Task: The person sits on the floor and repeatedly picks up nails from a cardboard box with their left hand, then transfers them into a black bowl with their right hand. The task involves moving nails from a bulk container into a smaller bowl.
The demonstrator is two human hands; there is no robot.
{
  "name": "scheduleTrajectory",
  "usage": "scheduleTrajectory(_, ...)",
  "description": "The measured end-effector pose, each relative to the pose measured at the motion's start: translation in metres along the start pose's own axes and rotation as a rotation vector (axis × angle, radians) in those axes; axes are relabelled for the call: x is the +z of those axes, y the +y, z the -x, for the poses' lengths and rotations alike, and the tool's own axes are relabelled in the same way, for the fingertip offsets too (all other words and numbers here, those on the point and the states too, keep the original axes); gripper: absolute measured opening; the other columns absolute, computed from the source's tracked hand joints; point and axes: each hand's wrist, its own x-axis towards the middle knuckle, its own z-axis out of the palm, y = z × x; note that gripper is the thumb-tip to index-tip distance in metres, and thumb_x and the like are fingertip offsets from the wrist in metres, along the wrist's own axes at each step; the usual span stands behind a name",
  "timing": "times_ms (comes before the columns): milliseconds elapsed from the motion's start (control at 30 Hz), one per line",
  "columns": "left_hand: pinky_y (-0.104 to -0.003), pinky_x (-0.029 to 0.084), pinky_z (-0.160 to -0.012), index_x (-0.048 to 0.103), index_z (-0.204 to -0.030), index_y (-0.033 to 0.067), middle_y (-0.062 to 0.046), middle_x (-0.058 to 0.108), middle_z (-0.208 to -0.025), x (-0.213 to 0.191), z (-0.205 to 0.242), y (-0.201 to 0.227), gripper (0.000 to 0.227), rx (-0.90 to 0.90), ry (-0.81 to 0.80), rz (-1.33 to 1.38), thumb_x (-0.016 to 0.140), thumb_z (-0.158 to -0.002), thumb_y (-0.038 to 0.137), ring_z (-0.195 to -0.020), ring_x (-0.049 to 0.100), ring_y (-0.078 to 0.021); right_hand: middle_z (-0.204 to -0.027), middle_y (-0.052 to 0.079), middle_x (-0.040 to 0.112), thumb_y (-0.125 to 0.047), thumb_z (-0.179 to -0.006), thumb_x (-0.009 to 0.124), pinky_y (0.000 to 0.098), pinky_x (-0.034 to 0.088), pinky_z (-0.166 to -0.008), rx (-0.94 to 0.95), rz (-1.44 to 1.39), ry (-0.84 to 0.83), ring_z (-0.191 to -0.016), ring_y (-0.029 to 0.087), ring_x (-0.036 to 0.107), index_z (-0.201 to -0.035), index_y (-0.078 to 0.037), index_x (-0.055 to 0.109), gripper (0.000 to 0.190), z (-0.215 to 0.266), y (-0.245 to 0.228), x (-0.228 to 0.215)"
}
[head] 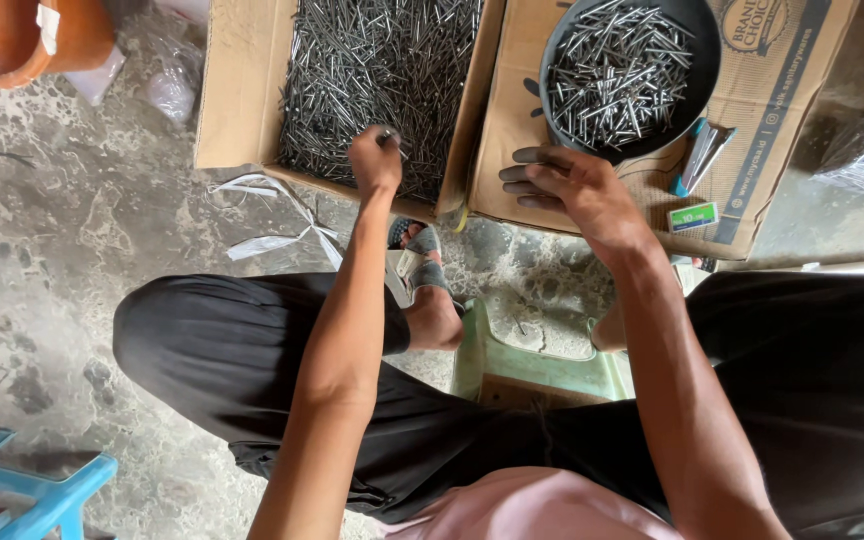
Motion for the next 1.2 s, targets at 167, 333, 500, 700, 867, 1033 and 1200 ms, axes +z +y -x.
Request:
scheduleTrajectory(167,-0.023,0.062,-0.066,0.063,-0.097,-0.0012,-0.016,0.068,-0.092,-0.062,0.035,0.124,0.018,-0.023,-0.266,0.691,0.064,-0.079,-0.003,-0.074,0.070,-0.0195,-0.109,0.018,0.063,-0.010,-0.082,0.056,0.0328,0.054,-0.091,0.047,-0.056,0.004,-0.100,0.024,0.064,-0.111,0.001,0.056,0.031,0.003,-0.004,0.000)
scheduleTrajectory(333,-0.022,0.058,-0.070,0.065,-0.094,0.0039,-0.010,0.069,-0.090,-0.075,0.081,0.209,0.015,0.330,-0.423,0.564,0.066,-0.079,0.002,-0.076,0.068,-0.0157,-0.119,0.022,0.055,-0.037,-0.082,0.047,0.0397,0.044,-0.099,0.025,-0.122,-0.022,-0.113,0.030,0.056,-0.119,0.002,0.048,0.054,0.011,-0.017,0.011)
scheduleTrajectory(500,-0.024,0.060,-0.070,0.063,-0.098,0.0059,-0.010,0.068,-0.094,-0.063,0.117,0.239,0.016,0.695,-0.507,0.286,0.060,-0.082,0.002,-0.074,0.070,-0.0183,-0.116,0.020,0.056,-0.019,-0.091,0.041,0.0411,0.040,-0.105,-0.118,-0.601,0.083,-0.118,0.031,0.050,-0.106,0.000,0.053,0.027,0.012,-0.015,-0.001)
scheduleTrajectory(700,-0.033,0.046,-0.085,0.061,-0.098,0.0031,-0.007,0.060,-0.097,-0.017,0.120,0.231,0.020,0.879,-0.357,0.034,0.064,-0.080,0.013,-0.092,0.052,-0.0185,-0.097,0.013,0.060,-0.005,-0.091,0.046,0.0257,0.050,-0.085,-0.166,-0.664,0.228,-0.092,0.019,0.057,-0.102,0.004,0.058,0.018,-0.002,0.000,-0.036)
scheduleTrajectory(867,-0.032,0.048,-0.093,0.053,-0.115,0.0054,-0.011,0.054,-0.110,-0.036,0.110,0.238,0.030,0.820,-0.402,0.277,0.059,-0.087,0.016,-0.103,0.054,-0.0210,-0.082,0.013,0.062,-0.005,-0.093,0.047,0.0284,0.055,-0.081,-0.153,-0.786,0.374,-0.077,0.019,0.062,-0.096,0.002,0.054,0.010,-0.001,-0.022,-0.037)
scheduleTrajectory(1033,-0.023,0.056,-0.084,0.055,-0.113,0.0054,-0.011,0.062,-0.113,-0.035,0.054,0.172,0.027,0.535,-0.255,0.228,0.051,-0.086,0.009,-0.097,0.064,-0.0182,-0.132,0.034,0.040,0.000,-0.084,0.051,0.0382,0.046,-0.100,-0.159,-0.967,0.310,-0.118,0.038,0.050,-0.133,0.004,0.022,0.057,-0.006,-0.015,-0.044)
scheduleTrajectory(1200,-0.022,0.059,-0.073,0.059,-0.109,0.0056,-0.013,0.061,-0.113,-0.013,0.015,0.037,0.027,0.115,-0.152,0.027,0.046,-0.086,-0.004,-0.089,0.067,-0.0213,-0.115,0.020,0.060,-0.005,-0.085,0.047,0.0268,0.050,-0.098,-0.047,-0.712,0.408,-0.108,0.025,0.061,-0.113,0.010,0.052,0.032,0.005,-0.036,-0.019)
